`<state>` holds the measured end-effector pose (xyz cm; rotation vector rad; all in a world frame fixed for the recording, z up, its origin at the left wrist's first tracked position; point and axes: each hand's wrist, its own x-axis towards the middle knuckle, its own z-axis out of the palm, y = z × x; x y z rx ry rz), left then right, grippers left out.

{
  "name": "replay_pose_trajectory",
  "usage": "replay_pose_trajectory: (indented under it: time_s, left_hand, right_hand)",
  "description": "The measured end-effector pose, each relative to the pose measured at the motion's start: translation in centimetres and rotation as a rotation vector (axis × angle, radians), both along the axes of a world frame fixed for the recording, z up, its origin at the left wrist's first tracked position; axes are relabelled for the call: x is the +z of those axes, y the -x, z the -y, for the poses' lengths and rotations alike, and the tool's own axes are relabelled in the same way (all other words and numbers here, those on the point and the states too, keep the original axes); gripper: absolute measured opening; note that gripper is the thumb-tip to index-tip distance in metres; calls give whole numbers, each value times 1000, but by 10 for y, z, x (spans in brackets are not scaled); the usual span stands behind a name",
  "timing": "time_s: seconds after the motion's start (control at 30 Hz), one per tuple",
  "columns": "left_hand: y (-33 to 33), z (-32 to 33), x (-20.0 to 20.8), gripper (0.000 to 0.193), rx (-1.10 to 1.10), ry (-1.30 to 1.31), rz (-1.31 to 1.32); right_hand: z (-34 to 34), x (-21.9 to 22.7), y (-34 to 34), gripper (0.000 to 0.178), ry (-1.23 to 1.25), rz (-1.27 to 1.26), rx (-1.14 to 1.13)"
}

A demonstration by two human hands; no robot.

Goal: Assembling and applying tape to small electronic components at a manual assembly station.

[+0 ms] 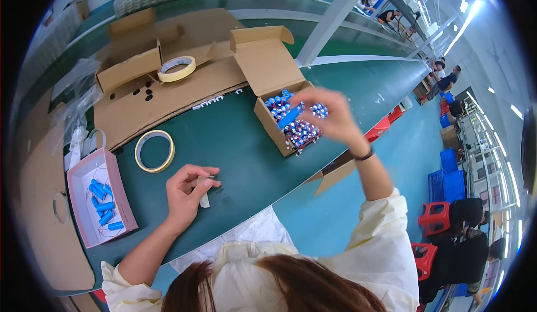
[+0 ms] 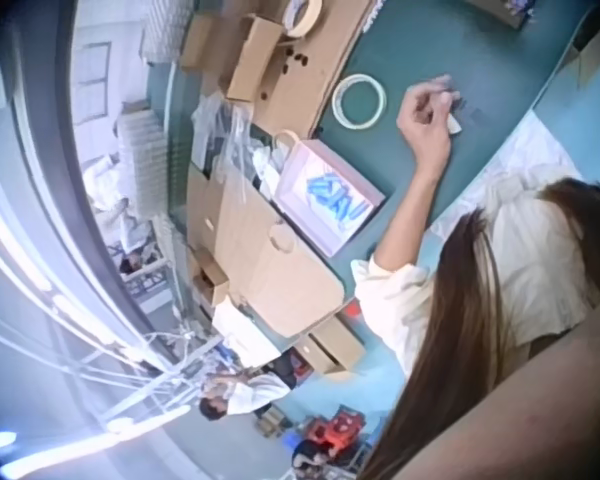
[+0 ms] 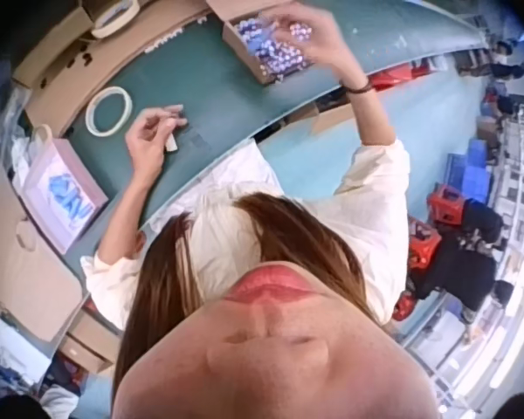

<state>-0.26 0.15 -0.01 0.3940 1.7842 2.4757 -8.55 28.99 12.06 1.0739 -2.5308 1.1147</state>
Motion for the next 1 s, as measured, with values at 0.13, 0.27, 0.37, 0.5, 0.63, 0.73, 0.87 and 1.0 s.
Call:
replay_pose_trajectory:
  time_s: [0.13, 0.27, 0.37, 0.5, 0.63, 0.73, 0.87, 1.0]
  left_hand:
    - [-1, 5, 7, 11, 45, -22, 73]
    - [2, 14, 17, 18, 127, 79, 7]
    - [1, 22, 25, 17, 207, 132, -105]
    - [4, 30, 28, 17, 201, 120, -93]
    - [5, 31, 30, 16, 190, 109, -17]
    - [1, 31, 27, 10, 202, 109, 3]
    - [3, 31, 31, 10, 130, 111, 22]
    - [5, 31, 27, 7, 135, 113, 22]
  right_hand:
    - [51, -35, -21, 31, -51, 237, 239]
    - [88, -66, -14, 32, 52, 180, 392]
    - [106, -74, 0, 34, 71, -76, 440]
    - [119, -77, 11, 35, 44, -100, 469]
    - [129, -78, 8, 37, 20, 232, 465]
    - [132, -89, 6, 36, 91, 386, 470]
    - [128, -104, 13, 30, 158, 491, 451]
    - [127, -108, 14, 22, 78, 525, 451]
